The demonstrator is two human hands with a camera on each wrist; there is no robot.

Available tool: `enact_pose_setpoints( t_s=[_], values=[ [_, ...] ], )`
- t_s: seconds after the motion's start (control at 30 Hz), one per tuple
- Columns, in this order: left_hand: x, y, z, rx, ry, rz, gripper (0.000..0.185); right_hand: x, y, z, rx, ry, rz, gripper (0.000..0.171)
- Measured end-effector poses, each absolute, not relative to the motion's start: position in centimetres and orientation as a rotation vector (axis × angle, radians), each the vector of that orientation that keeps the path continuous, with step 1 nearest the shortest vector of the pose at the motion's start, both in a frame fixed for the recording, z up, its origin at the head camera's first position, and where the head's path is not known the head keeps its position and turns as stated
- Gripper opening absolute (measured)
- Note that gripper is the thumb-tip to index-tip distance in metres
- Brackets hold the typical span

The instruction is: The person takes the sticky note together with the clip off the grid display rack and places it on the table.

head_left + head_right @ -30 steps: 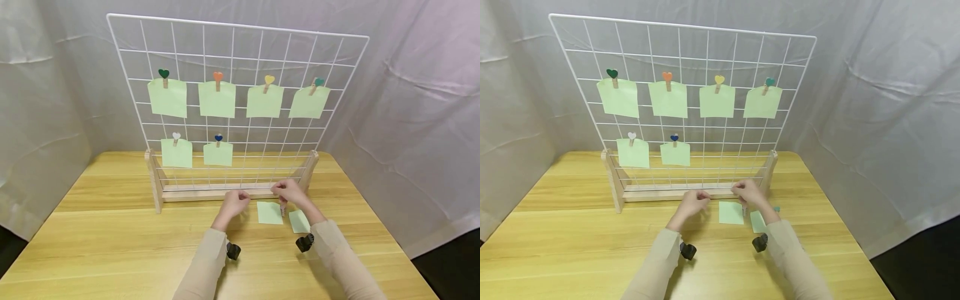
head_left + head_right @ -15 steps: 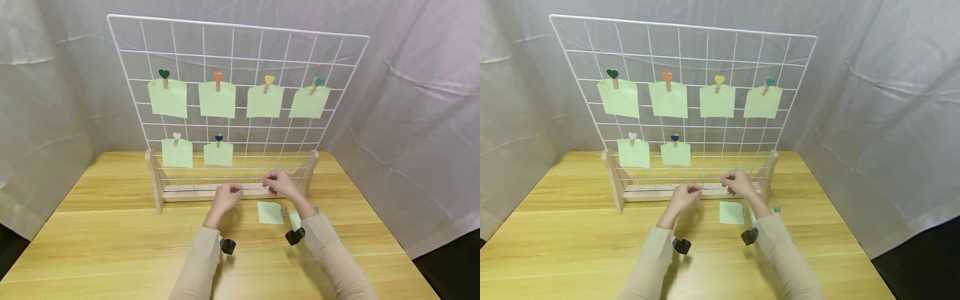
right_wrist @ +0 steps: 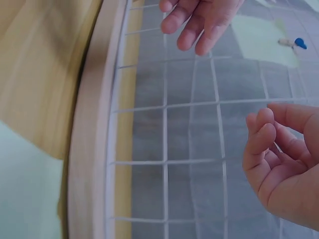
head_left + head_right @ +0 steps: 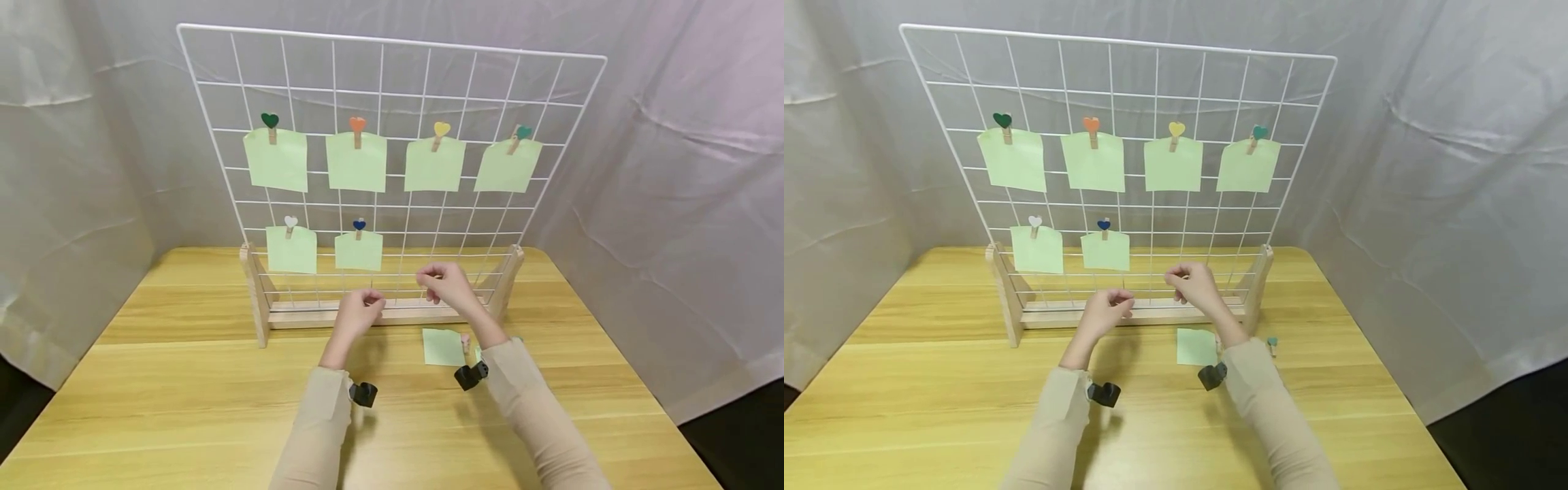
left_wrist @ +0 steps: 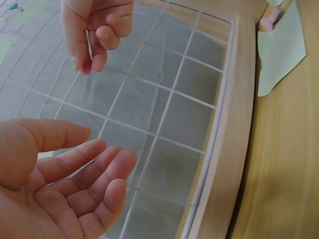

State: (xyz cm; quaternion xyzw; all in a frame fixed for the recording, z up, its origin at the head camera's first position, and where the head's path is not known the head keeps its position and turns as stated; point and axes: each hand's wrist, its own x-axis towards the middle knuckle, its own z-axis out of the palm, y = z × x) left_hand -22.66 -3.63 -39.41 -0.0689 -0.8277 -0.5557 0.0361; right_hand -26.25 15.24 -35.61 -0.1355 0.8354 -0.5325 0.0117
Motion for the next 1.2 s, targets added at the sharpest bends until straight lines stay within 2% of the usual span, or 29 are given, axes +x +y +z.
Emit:
enact_pose_setpoints(
  t_s=[0.43, 0.8, 1.1, 1.2],
  values=[
    [-22.7, -5.0, -37.9, -0.164, -2.508, -1.645, 0.019, -26.1, 12.4, -33.2, -0.765, 2.63, -1.827, 0.018],
    [-22.7, -5.6, -37.0, -0.171, -2.467, -1.631, 0.019, -23.8, 9.8, -29.3, -1.077, 2.705, -1.84, 0.011],
    [-22.8, -6.4, -36.4, -0.193, -2.414, -1.609, 0.02, -23.9, 8.7, -28.4, -1.08, 2.751, -1.737, 0.016],
    [-22.8, -6.7, -36.1, -0.199, -2.406, -1.617, 0.021, -25.1, 8.7, -29.0, -1.079, 2.764, -1.714, 0.018]
  ],
)
